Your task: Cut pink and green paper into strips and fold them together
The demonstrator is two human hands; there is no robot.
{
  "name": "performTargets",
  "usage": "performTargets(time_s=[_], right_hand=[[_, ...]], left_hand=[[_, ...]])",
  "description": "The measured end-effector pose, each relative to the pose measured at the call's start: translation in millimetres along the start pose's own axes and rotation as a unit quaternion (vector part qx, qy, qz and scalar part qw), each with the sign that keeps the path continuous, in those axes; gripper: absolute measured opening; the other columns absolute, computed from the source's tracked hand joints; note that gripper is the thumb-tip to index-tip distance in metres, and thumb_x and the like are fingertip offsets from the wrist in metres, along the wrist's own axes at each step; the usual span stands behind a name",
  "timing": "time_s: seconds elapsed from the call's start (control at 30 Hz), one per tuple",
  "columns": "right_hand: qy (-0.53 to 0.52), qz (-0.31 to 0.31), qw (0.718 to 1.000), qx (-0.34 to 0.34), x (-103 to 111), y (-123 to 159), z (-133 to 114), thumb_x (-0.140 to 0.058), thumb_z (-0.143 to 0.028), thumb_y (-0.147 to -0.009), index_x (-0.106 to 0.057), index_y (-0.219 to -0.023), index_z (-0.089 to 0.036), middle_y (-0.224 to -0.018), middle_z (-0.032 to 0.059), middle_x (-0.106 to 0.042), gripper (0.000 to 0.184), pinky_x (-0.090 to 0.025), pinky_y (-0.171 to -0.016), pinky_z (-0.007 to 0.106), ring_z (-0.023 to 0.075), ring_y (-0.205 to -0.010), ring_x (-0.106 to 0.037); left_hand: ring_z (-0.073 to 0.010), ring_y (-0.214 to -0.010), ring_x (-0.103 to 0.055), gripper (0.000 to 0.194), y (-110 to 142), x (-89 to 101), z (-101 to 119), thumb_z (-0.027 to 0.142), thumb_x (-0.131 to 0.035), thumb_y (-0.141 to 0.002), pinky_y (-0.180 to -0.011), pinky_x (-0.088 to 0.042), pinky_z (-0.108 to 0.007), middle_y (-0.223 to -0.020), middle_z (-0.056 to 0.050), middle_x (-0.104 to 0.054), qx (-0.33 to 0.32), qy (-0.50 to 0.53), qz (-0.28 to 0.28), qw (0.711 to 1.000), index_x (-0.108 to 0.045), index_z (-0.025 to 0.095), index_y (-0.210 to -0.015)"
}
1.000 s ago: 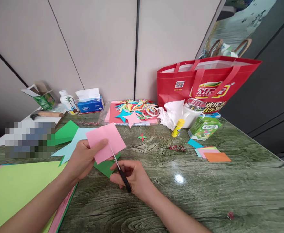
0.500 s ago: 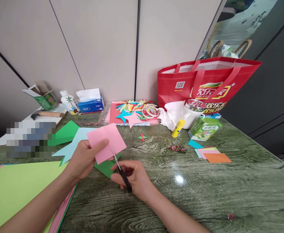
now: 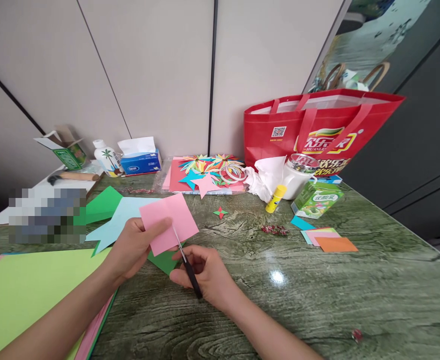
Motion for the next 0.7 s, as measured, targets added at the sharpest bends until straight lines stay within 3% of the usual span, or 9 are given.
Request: performTargets(time_s=[0.7], right_hand=[[0.026, 0.010, 1.000, -0.014, -2.1, 1.5, -5.9, -0.070, -0.044, -0.058, -0.056, -0.076, -0.014, -0.055, -0.0050, -0.046, 0.038, -0.028, -0.043, 0.020, 0.0045, -0.043, -0.034]], left_hand=[[-0.0145, -0.045, -0.056, 0.022, 4.3, -5.2, 4.7, 0.030, -0.065, -0.065, -0.045, -0.042, -0.024, -0.051, -0.005, -0.065, 0.021, 0.001, 0.001, 1.000, -0.061, 0.011, -0.056]])
Point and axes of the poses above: each hand's wrist, its own y-axis away from the middle knuckle, its own x-axis out of the back of the hand, z = x × y, the point moved 3 cm from there along -y, towards the middle knuckle
